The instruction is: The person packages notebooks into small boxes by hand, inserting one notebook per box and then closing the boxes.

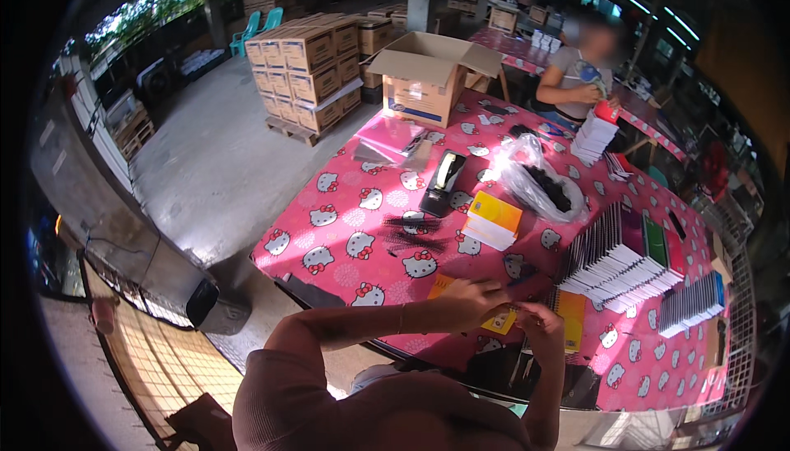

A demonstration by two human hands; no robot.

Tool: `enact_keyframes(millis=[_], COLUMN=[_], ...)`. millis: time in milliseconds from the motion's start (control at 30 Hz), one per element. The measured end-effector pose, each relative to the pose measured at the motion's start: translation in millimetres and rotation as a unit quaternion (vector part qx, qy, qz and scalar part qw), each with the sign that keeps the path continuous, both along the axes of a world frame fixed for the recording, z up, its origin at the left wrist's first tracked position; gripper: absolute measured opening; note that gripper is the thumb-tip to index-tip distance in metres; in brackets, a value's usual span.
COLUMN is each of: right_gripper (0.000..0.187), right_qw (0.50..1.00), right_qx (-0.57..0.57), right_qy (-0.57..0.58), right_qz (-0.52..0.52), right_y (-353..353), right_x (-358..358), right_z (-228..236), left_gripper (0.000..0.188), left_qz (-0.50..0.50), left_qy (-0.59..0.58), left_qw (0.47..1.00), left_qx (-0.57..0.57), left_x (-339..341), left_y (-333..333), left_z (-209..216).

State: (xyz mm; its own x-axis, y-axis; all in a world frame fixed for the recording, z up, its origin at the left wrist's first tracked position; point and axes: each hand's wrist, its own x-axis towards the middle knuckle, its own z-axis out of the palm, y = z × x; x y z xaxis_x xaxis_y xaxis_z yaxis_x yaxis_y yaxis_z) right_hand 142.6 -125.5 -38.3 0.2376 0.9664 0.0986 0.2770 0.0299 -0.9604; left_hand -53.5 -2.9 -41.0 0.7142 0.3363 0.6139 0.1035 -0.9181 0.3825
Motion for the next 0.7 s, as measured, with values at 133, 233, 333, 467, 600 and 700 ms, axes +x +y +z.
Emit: enact_keyframes(millis=[133,233,333,467,600,700], right_gripper=[0.014,0.012,0.009,0.004,0.007,0.013], right_qw=[0.997,0.988,0.997,0.998,0.998,0.977], right_qx=[-0.016,-0.1,-0.067,-0.033,-0.005,0.065], right_qy=[-0.054,0.111,0.03,0.006,-0.063,-0.174], right_qz=[0.054,0.031,0.027,0.056,0.026,-0.104], right_y=[-1,-6,-11,-18,-18,-21], right_x=[5,-1,-1,3,-3,-24], right_z=[-4,3,-3,8,22,26], left_gripper=[0.019,0.018,0.018,0.018,0.018,0.024], left_qz=[-0.056,-0.09,-0.124,-0.186,-0.218,-0.196], left_qy=[0.005,0.044,0.037,0.033,0.026,-0.014], left_qw=[0.998,0.994,0.991,0.981,0.975,0.979], left_qx=[0.004,-0.046,-0.043,-0.039,0.001,0.051], left_x=[-6,-8,-6,1,3,14], left_y=[7,10,14,19,16,5], left_z=[1,2,2,10,22,30])
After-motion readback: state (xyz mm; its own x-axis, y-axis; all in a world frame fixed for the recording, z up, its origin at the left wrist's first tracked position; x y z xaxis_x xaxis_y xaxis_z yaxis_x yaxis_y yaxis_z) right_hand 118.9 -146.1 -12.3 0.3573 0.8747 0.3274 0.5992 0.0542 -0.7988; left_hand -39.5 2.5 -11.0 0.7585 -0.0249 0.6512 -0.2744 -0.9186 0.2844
